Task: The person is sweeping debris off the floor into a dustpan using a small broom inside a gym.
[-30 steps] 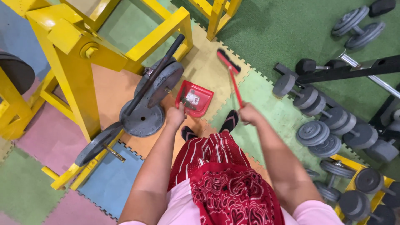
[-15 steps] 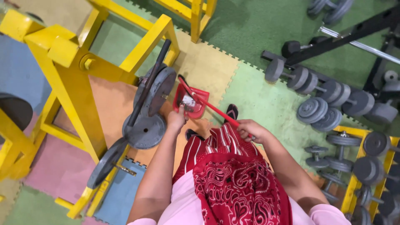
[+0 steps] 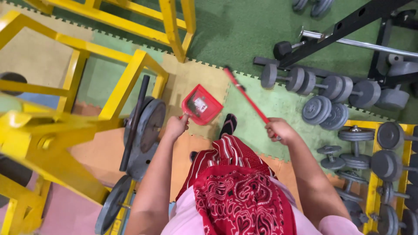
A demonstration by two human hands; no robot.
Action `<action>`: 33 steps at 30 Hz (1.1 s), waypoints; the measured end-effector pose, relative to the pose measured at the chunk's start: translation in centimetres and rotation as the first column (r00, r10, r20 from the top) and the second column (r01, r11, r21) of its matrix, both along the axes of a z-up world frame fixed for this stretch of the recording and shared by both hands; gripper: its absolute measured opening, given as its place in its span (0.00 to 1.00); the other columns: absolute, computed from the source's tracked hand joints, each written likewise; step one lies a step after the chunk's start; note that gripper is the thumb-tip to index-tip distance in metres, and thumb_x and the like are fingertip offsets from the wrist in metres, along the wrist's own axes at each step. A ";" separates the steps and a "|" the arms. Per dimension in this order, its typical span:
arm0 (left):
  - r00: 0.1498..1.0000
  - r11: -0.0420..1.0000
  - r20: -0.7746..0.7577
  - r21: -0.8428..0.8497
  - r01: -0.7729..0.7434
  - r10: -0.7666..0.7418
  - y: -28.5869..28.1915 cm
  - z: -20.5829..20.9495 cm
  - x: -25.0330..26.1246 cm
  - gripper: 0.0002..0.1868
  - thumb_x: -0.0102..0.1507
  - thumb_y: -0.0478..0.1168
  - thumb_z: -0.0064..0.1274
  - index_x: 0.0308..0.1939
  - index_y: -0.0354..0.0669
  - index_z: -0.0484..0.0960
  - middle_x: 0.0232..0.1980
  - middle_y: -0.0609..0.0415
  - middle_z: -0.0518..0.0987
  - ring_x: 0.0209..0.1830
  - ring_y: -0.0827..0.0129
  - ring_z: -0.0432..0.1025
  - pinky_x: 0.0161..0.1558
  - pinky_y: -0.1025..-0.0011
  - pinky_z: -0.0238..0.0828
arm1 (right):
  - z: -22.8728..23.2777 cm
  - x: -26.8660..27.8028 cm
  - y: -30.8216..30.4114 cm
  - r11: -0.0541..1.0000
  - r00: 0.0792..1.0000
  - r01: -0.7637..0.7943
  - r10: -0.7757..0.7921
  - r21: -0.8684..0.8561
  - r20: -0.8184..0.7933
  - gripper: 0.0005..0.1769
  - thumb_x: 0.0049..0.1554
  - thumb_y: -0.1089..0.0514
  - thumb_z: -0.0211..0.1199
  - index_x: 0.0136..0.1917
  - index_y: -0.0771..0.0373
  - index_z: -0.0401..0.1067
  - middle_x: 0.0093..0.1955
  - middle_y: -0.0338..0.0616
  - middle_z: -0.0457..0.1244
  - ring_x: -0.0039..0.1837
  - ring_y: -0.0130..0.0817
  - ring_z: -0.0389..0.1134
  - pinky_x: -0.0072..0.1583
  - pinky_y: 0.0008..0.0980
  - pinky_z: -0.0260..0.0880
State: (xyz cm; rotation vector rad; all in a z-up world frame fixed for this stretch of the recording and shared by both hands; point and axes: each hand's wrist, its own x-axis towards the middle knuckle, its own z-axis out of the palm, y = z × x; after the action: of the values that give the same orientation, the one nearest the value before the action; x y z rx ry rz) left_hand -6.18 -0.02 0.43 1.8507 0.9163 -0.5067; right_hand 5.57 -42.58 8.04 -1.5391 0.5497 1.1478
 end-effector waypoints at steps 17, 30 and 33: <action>0.966 0.964 -0.111 0.107 0.243 -0.232 -3.0 -0.6 19.2 0.29 0.66 0.62 0.46 0.32 0.40 0.87 0.28 0.50 0.85 0.31 0.62 0.81 0.44 0.62 0.76 | -4.0 6.8 5.3 0.996 0.994 -0.013 0.023 0.089 -0.106 0.16 0.60 0.66 0.50 0.61 0.67 0.64 0.31 0.36 0.56 0.28 0.25 0.55 0.27 0.27 0.53; 0.945 0.929 0.016 0.189 0.318 -0.327 4.3 4.4 31.4 0.29 0.65 0.61 0.49 0.30 0.38 0.86 0.27 0.47 0.83 0.31 0.58 0.81 0.42 0.61 0.76 | 7.6 16.5 5.1 0.938 0.956 0.286 -0.266 0.196 -0.121 0.15 0.57 0.68 0.51 0.57 0.59 0.65 0.30 0.30 0.48 0.27 0.19 0.48 0.28 0.24 0.43; 0.916 0.901 0.031 0.197 0.386 -0.399 6.4 1.9 36.7 0.29 0.66 0.61 0.49 0.30 0.37 0.86 0.27 0.48 0.83 0.31 0.59 0.81 0.43 0.62 0.77 | 6.3 18.7 7.2 0.902 0.922 0.387 -0.376 0.194 -0.094 0.08 0.57 0.67 0.51 0.51 0.59 0.63 0.30 0.31 0.49 0.28 0.20 0.49 0.28 0.25 0.44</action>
State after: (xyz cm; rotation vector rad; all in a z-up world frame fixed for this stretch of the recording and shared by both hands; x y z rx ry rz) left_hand 30.54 6.38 2.34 2.2275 0.5531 -0.6110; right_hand 24.27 -35.36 14.30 -1.1575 0.7092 0.9121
